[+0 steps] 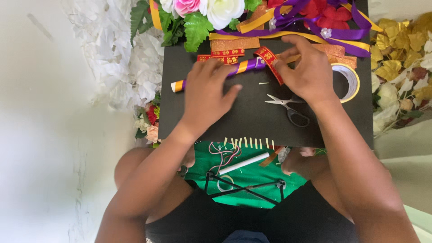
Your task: The person wraps purple and gold ribbon around a paper tube, secures it with adhesive, and attaches red fabric petals to the top using shears and tape.
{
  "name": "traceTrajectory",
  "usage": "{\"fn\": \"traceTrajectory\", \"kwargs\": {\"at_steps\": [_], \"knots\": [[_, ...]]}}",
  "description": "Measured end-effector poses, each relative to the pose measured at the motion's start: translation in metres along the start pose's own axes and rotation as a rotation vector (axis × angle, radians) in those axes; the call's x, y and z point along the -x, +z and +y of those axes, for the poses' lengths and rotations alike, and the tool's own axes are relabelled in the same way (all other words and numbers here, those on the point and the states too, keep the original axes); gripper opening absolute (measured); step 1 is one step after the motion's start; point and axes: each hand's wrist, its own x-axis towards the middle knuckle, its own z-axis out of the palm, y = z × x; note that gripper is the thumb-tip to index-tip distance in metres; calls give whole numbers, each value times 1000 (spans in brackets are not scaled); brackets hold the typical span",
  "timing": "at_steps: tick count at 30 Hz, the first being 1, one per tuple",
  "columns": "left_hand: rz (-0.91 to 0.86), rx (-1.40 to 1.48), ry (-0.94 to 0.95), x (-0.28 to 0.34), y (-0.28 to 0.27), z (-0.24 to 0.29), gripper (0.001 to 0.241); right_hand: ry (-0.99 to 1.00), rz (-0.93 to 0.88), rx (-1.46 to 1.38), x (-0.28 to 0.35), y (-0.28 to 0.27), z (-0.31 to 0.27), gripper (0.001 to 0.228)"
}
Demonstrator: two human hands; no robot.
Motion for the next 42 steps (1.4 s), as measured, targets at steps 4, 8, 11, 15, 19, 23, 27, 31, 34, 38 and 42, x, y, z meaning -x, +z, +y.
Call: {"fn": "traceTrajectory", "kwargs": {"at_steps": [4,8,11,15,19,23,27,31,34,38,42], "knots": [[-42,-71,-29,-30,45,5,58,27,-7,-89,-2,3,-1,52],[-13,-142,-38,-34,70,2,42,139,15,-149,3,12,11,46],[-29,-73,-66,-38,67,4,29,29,178,114,4,-2,23,35],[-13,33,-45,-27,79,-5,22,-262,403,515,6,-10,28,34],[-40,111,-57,-31,79,-9,22,-392,128,62,-7,-13,12,31],[-33,108,-53,-33,70,-3,21,-356,-19,151,-7,-20,-9,41],[-28,85,-43,-32,75,-6,23,-352,-3,185,-12,-6,20,43],[-34,115,-66,-34,72,-3,24,-317,-14,74,-15,-4,15,32],[-38,128,-77,-33,73,-2,23,-260,-17,26,-14,-4,10,26],[-32,129,-73,-32,72,-2,26,-120,-84,45,-10,-5,3,31],[-33,138,-85,-34,69,1,27,87,-145,12,-11,9,8,40]]}}
